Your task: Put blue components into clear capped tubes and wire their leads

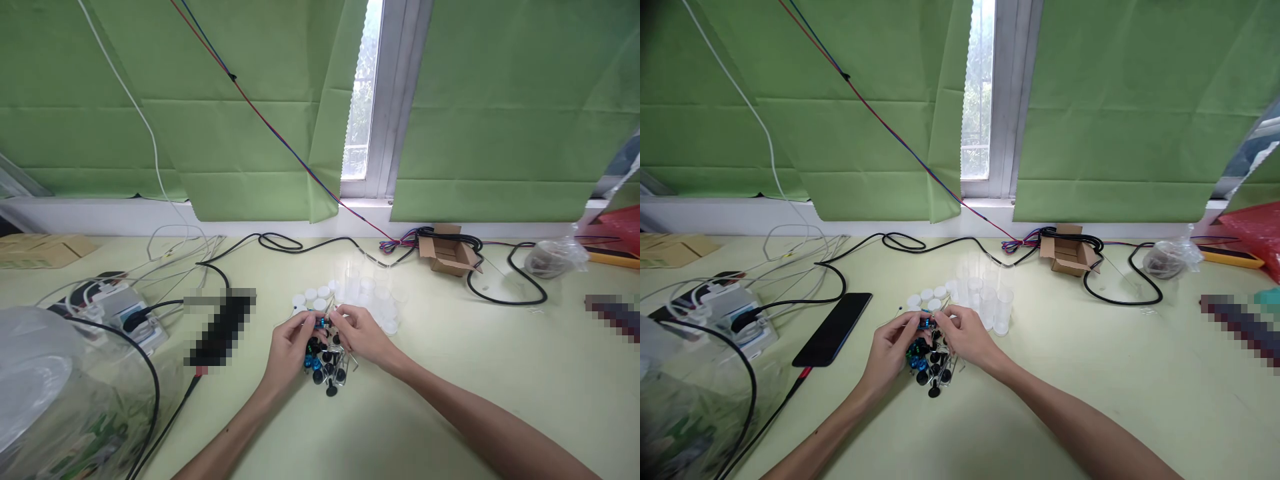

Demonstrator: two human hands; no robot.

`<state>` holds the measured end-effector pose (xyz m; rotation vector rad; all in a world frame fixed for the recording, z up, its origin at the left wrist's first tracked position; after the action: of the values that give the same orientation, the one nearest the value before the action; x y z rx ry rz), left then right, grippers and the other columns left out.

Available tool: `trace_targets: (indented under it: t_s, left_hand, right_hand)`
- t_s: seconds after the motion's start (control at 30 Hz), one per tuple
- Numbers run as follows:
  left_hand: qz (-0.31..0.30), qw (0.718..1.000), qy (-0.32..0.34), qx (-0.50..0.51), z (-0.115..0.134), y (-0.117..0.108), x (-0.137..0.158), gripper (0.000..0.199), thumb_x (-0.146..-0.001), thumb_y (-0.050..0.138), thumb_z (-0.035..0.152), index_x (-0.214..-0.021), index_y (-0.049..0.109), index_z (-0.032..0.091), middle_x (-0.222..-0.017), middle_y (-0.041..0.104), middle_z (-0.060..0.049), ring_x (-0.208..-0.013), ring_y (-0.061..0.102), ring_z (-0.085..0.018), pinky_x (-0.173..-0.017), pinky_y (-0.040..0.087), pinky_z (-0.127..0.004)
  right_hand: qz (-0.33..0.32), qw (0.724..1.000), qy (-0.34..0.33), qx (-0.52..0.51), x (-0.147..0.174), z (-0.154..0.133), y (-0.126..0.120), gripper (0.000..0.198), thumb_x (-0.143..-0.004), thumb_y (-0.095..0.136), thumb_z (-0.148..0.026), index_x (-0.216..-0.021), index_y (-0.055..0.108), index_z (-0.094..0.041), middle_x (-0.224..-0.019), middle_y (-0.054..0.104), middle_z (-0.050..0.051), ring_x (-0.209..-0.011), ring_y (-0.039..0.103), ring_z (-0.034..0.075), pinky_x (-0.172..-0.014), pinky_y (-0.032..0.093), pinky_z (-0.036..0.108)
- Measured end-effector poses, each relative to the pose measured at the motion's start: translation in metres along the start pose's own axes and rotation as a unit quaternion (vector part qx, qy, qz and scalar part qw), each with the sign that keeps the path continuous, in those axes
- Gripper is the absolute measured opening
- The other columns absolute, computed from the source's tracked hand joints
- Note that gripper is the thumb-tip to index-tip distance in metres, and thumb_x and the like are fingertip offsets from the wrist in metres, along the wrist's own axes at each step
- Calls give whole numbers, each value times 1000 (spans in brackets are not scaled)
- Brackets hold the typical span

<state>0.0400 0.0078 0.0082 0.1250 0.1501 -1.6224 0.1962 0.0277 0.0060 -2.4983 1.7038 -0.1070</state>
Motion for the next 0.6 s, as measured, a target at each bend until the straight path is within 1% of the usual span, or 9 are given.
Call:
trace_targets:
  t_s: [0.1, 0.23, 0.4, 0.5, 0.6]
  left_hand:
    - [3, 1000, -4, 15, -2, -1, -1, 28, -90, 62, 41, -98, 73, 16, -73, 68, -3, -65, 64, -18, -71, 52, -30]
    - [-2, 999, -6, 34, -3, 0, -2, 26, -90, 63, 40, -98, 72, 16, -76, 67, -3, -63, 63, -16, -69, 52, -29]
    - [5, 998, -8, 55, -3, 1, -2, 27, -88, 65, 41, -95, 71, 16, -83, 68, -4, -60, 63, -16, -67, 54, -30]
    - [4, 998, -10, 64, -2, 2, -2, 27, -88, 65, 42, -96, 70, 17, -85, 69, -4, -60, 63, -15, -67, 54, -30]
    - [-1, 998, -17, 64, -2, 3, -2, 28, -87, 66, 43, -96, 70, 17, -84, 70, -5, -60, 63, -16, -68, 55, -32]
  right_hand:
    - [-20, 1000, 7, -8, 1, -1, 0, 35, -92, 55, -54, -84, 55, -20, -44, 48, -8, -40, 44, 10, -41, 34, 20]
    - [-37, 999, 4, -11, 2, -1, 0, 31, -91, 59, -50, -84, 54, -20, -46, 49, -8, -41, 45, 9, -42, 34, 19]
    - [-38, 999, -4, -8, 0, 3, 1, 38, -93, 54, -54, -78, 53, -20, -43, 47, -7, -38, 43, 10, -40, 32, 20]
    - [-36, 999, -15, -5, -1, 7, 2, 45, -94, 50, -58, -71, 53, -19, -43, 46, -6, -39, 43, 10, -41, 32, 21]
    - [-34, 999, -12, 3, -2, 8, 3, 52, -94, 46, -61, -67, 55, -18, -43, 46, -5, -40, 43, 10, -43, 34, 22]
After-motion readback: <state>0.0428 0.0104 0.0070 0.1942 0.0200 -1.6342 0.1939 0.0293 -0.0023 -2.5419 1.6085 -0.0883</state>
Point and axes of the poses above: each hand's wrist, its own x-axis away from the middle knuckle, its own y-axis out of the palm, z = x × y, the point moved 3 cm from there along -x, towards the middle knuckle
